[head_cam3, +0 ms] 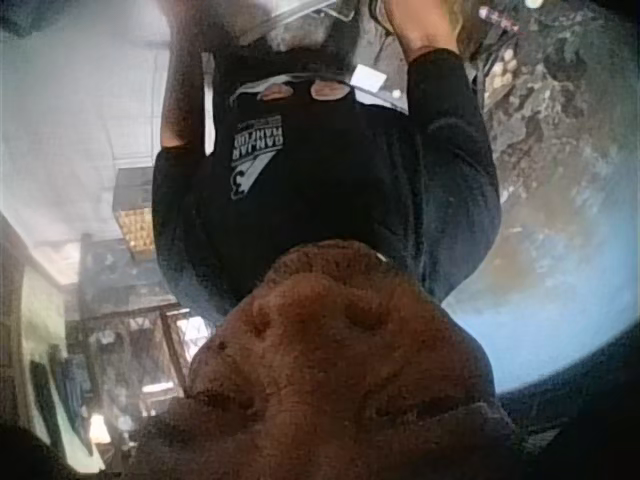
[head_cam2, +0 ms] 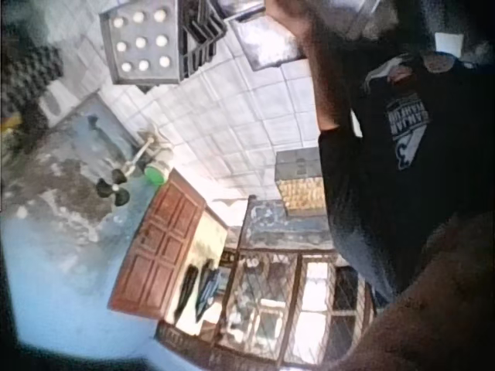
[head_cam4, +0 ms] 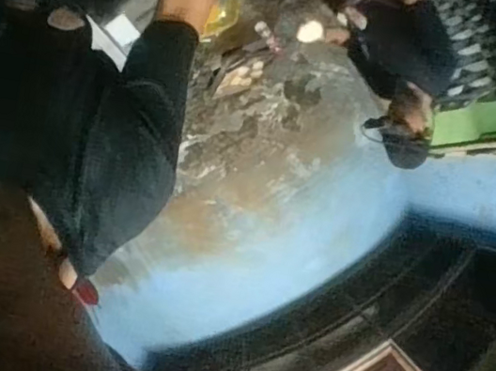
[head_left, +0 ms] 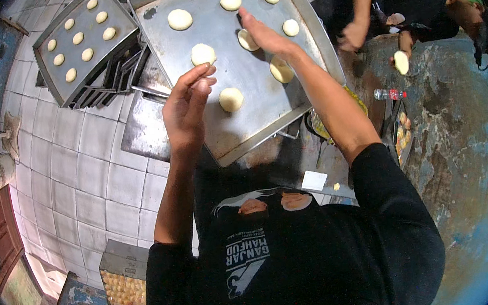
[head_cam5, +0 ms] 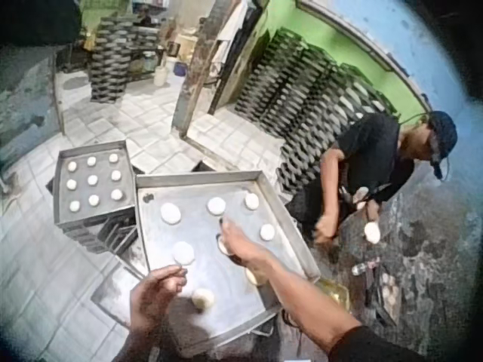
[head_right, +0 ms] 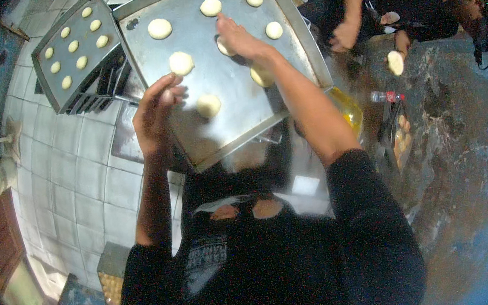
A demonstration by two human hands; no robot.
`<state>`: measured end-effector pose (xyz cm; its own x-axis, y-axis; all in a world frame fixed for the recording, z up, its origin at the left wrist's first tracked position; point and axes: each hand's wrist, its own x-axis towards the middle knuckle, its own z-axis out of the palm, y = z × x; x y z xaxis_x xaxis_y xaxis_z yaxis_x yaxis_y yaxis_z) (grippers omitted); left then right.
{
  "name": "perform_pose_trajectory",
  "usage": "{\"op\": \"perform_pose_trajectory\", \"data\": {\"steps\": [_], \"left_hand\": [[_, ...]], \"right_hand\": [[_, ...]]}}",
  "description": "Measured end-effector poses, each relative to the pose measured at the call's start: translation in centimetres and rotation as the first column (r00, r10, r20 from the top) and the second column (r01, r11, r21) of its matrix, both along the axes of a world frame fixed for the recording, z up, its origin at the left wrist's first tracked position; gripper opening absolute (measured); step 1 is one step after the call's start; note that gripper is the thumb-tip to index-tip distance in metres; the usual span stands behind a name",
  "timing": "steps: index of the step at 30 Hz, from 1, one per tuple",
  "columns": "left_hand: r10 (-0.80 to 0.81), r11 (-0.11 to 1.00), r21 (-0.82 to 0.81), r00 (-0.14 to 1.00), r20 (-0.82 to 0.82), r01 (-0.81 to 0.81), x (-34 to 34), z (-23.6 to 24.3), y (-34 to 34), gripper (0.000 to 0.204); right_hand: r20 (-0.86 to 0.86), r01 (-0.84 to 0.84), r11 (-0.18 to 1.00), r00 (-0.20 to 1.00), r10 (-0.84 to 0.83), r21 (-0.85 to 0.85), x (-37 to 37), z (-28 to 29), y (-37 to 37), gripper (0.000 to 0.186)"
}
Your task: The person dips rounds of dough into a yellow liquid mixture and places them onto a metal baking tray alongside other dough rounds, then moves the full tray to a stack.
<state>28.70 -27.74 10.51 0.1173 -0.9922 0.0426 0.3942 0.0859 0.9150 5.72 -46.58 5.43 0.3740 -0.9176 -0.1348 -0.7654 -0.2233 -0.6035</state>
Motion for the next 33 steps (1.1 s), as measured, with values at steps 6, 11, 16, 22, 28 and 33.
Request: {"op": "perform_pose_trajectory", "data": {"steps": [6,11,16,22,28,33], "left_hand": [[-0.077,0.996,-0.037,0.997,-0.021,0.076,-1.8,0.0,-1.0,0.028],[-0.096,0.994,-0.036,0.991,0.095,0.1,-2.5,0.4,0.1,0.025],[-0.143,0.987,-0.056,0.982,0.12,0.151,-5.4,0.3,1.0,0.023],[-0.189,0.982,0.006,0.967,0.17,0.191,-10.2,1.6,3.8,0.021],[-0.118,0.993,0.017,0.975,0.19,0.117,-16.4,0.8,7.7,0.046],[-0.379,0.903,0.091,0.88,-0.286,0.419,-23.4,2.3,14.2,0.029]], "right_hand": [[-0.52,-0.106,0.94,0.85,-0.084,-0.325,2.0,-0.6,2.0,0.072],[0.214,0.277,0.951,0.929,-0.302,0.141,-5.3,5.2,1.2,0.057],[-0.366,0.482,0.876,0.817,-0.445,0.012,-9.6,5.3,10.6,0.059],[0.223,0.656,0.755,0.736,-0.639,-0.003,-7.4,2.0,13.6,0.043],[0.128,0.085,0.879,0.991,-0.027,-0.47,-9.6,11.2,23.9,0.027],[0.33,0.304,0.804,0.933,-0.142,-0.511,-14.3,12.3,34.8,0.033]]}}
